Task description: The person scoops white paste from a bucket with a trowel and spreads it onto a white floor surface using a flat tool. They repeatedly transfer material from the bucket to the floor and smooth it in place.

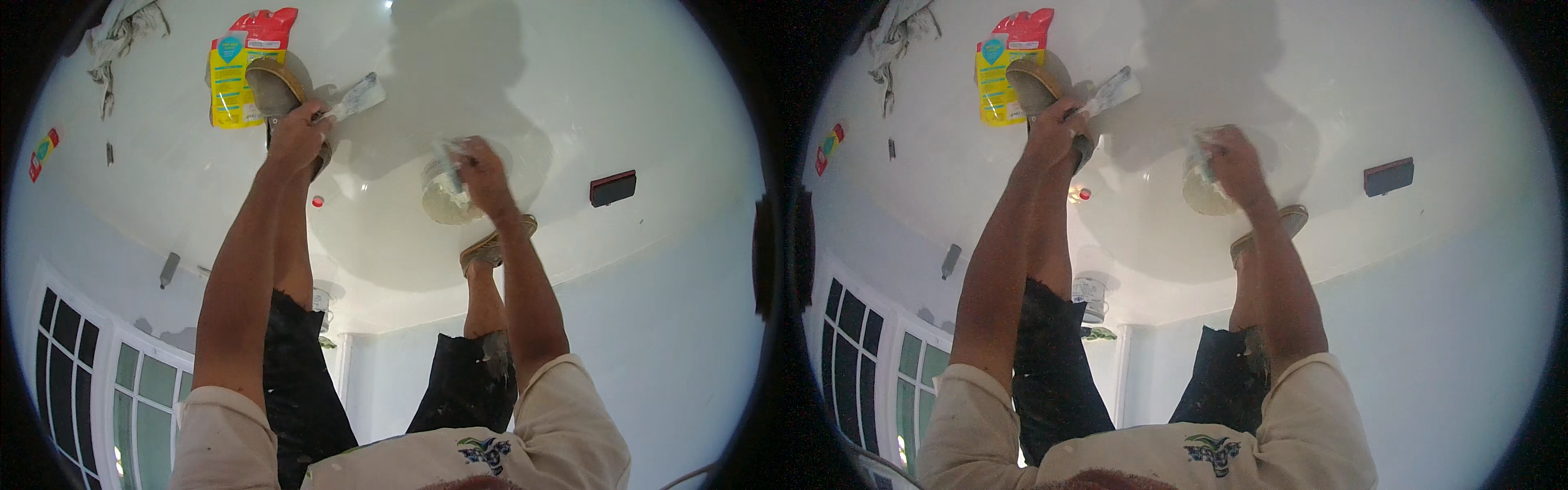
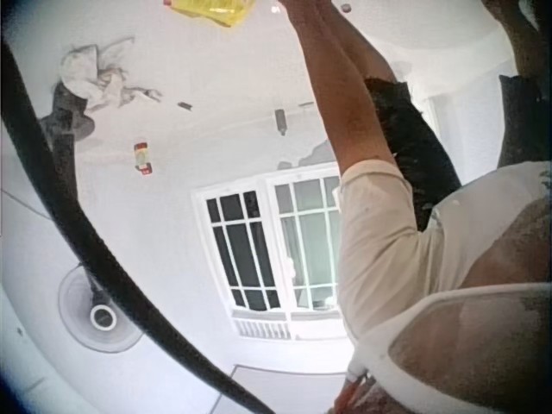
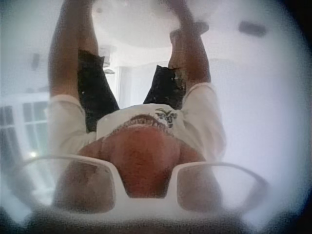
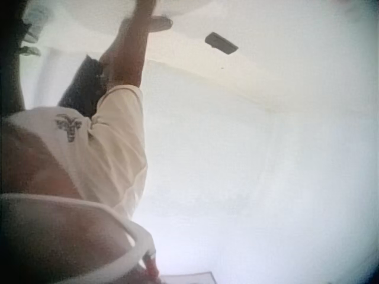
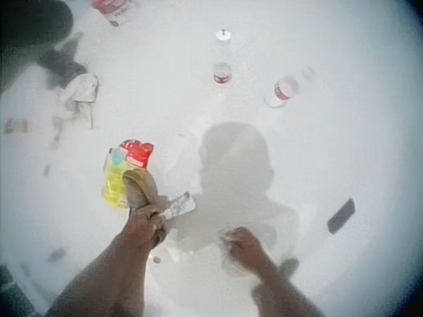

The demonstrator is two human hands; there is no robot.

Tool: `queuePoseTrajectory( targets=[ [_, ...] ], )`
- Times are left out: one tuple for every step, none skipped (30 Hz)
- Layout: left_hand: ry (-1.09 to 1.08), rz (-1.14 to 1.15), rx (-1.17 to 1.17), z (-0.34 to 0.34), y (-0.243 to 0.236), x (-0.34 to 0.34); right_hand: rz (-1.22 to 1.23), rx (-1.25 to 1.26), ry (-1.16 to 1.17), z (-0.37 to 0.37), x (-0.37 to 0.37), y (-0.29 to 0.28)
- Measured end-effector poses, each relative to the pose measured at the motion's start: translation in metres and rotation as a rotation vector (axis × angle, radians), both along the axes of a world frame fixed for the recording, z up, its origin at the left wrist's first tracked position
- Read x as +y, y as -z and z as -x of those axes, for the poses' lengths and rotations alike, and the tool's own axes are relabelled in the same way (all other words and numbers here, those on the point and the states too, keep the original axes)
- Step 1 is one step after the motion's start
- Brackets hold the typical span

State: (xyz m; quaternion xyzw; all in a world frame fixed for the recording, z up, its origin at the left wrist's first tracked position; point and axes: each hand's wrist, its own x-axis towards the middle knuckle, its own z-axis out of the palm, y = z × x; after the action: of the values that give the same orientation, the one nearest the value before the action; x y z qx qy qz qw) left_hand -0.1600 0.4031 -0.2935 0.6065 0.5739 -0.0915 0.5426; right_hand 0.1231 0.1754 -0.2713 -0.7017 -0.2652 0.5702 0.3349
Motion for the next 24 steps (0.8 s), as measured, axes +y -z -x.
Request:
queuePoseTrajectory(
  targets=[
    [-0.018,-0.051,-0.066,-0.007,0.015,-0.008,0.062,-0.014,0.048,-0.025,-0.021,0.009],
    [0.106,-0.055,-0.010,-0.018,0.008,-0.010,0.201,0.031,0.244,-0.034,-0.013,-0.008],
    [0.231,-0.063,0.020,-0.053,-0.007,-0.007,0.194,-0.124,0.178,-0.056,-0.015,-0.015],
    [0.357,-0.074,0.049,-0.085,-0.018,-0.009,0.187,-0.288,0.117,-0.077,-0.028,-0.006],
    [0.394,-0.095,0.050,-0.102,-0.018,-0.015,0.176,-0.438,0.050,-0.090,-0.035,0.006],
    [0.429,-0.120,0.063,-0.112,-0.013,-0.016,0.215,-0.364,0.106,-0.095,-0.029,0.009],
    [0.461,-0.146,0.078,-0.117,-0.011,-0.014,0.252,-0.288,0.159,-0.099,-0.021,0.011],
    [0.416,-0.118,0.067,-0.119,-0.008,-0.014,0.295,-0.221,0.215,-0.105,-0.017,0.013],
    [0.415,-0.125,0.073,-0.114,-0.008,-0.013,0.254,-0.266,0.206,-0.105,-0.013,0.018],
    [0.413,-0.135,0.082,-0.103,-0.012,-0.012,0.211,-0.310,0.195,-0.102,-0.005,0.025],
    [0.413,-0.140,0.079,-0.094,-0.013,-0.012,0.173,-0.363,0.187,-0.102,-0.001,0.034],
    [0.304,-0.070,0.035,-0.080,-0.017,-0.013,0.168,-0.331,0.259,-0.095,0.014,0.041],
    [0.193,-0.001,-0.008,-0.061,-0.024,-0.013,0.139,-0.371,0.281,-0.082,0.027,0.046],
    [0.081,0.061,-0.038,-0.042,-0.036,-0.011,0.104,-0.398,0.305,-0.059,0.051,0.046],
    [-0.076,0.136,-0.112,-0.040,-0.045,-0.012,-0.003,-0.494,0.208,-0.051,0.051,0.068],
    [-0.237,0.211,-0.168,-0.034,-0.059,-0.014,-0.047,-0.532,0.138,-0.030,0.050,0.080],
    [-0.397,0.288,-0.223,-0.031,-0.073,-0.018,-0.092,-0.569,0.069,-0.010,0.051,0.092],
    [-0.471,0.287,-0.223,-0.031,-0.087,-0.022,-0.204,-0.741,-0.009,0.015,0.052,0.097],
    [-0.544,0.293,-0.243,-0.037,-0.095,-0.025,-0.183,-0.598,0.000,0.027,0.036,0.103],
    [-0.633,0.252,-0.207,-0.021,-0.111,-0.023,-0.189,-0.533,-0.072,0.056,0.059,0.078],
    [-0.659,0.248,-0.221,-0.013,-0.121,-0.025,-0.177,-0.430,-0.235,0.059,0.063,0.074],
    [-0.684,0.247,-0.236,-0.004,-0.128,-0.028,-0.238,-0.481,-0.268,0.053,0.064,0.069],
    [-0.709,0.237,-0.257,0.003,-0.132,-0.026,-0.307,-0.536,-0.301,0.042,0.068,0.067],
    [-0.743,0.242,-0.304,0.001,-0.134,-0.026,-0.270,-0.674,-0.302,0.010,0.077,0.079]
  ],
)
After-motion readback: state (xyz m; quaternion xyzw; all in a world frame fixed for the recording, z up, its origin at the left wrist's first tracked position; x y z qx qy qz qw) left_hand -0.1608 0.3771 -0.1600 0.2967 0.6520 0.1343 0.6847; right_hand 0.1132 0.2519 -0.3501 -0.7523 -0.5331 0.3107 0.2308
